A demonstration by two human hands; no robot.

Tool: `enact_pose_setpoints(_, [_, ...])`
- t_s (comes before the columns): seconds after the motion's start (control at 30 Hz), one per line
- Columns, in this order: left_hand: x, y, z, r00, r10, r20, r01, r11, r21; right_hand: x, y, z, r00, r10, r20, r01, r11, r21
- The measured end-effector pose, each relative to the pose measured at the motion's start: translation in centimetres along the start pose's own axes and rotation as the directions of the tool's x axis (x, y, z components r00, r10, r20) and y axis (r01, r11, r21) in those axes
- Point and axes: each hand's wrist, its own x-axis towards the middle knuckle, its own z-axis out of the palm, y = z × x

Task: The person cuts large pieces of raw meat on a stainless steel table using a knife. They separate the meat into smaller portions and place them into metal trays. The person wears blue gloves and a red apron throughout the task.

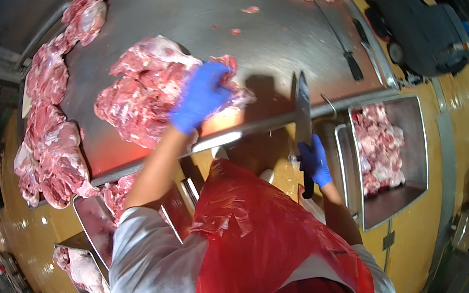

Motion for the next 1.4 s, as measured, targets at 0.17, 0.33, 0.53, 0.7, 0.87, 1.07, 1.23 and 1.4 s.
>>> enact_pose_setpoints(0.17, [-1.2, -18.9, -23.8, 0.817, -0.544, -0.194, 0.573, 0.803, 0.161, 6.4, -5.7, 9.0, 0.982, -0.099, 0.163, 0.102, 0.995, -0.005])
enact_pose_setpoints(0.33, [-0.5, -17.9, -18.2, 0.738, -0.674, -0.022, 0.658, 0.712, 0.245, 12.9, -9.4, 16.8, 0.962, -0.177, 0.206, 0.193, 0.979, -0.064])
enact_pose_setpoints(0.53, [-7.2, -10.4, -9.9, 0.848, -0.342, -0.406, 0.51, 0.735, 0.447, 18.9, -11.7, 20.5, 0.973, -0.18, 0.142, 0.184, 0.983, -0.015])
enact_pose_setpoints(0.7, [-3.9, -10.4, -7.6, 0.912, -0.233, -0.339, 0.358, 0.855, 0.375, 22.2, -13.3, 22.6, 0.92, -0.304, 0.248, 0.323, 0.946, -0.039])
enact_pose_setpoints(0.87, [0.9, -12.9, -7.3, 0.917, -0.258, -0.303, 0.346, 0.893, 0.286, 24.6, -14.8, 23.2, 0.961, -0.194, 0.198, 0.223, 0.964, -0.141])
enact_pose_setpoints(1.07, [1.1, -13.7, -6.8, 0.929, -0.256, -0.266, 0.351, 0.839, 0.415, 25.5, -17.6, 23.4, 0.907, -0.321, 0.273, 0.364, 0.923, -0.124])
enact_pose_setpoints(1.23, [9.3, -10.0, -12.9, 0.854, -0.521, -0.018, 0.511, 0.829, 0.227, 26.0, -18.1, 20.8, 0.941, -0.103, 0.324, 0.063, 0.989, 0.132])
enact_pose_setpoints(1.4, [8.7, -12.4, -5.2, 0.808, -0.429, -0.404, 0.589, 0.581, 0.562, 24.7, -18.7, 19.2, 0.942, -0.097, 0.321, 0.03, 0.978, 0.208])
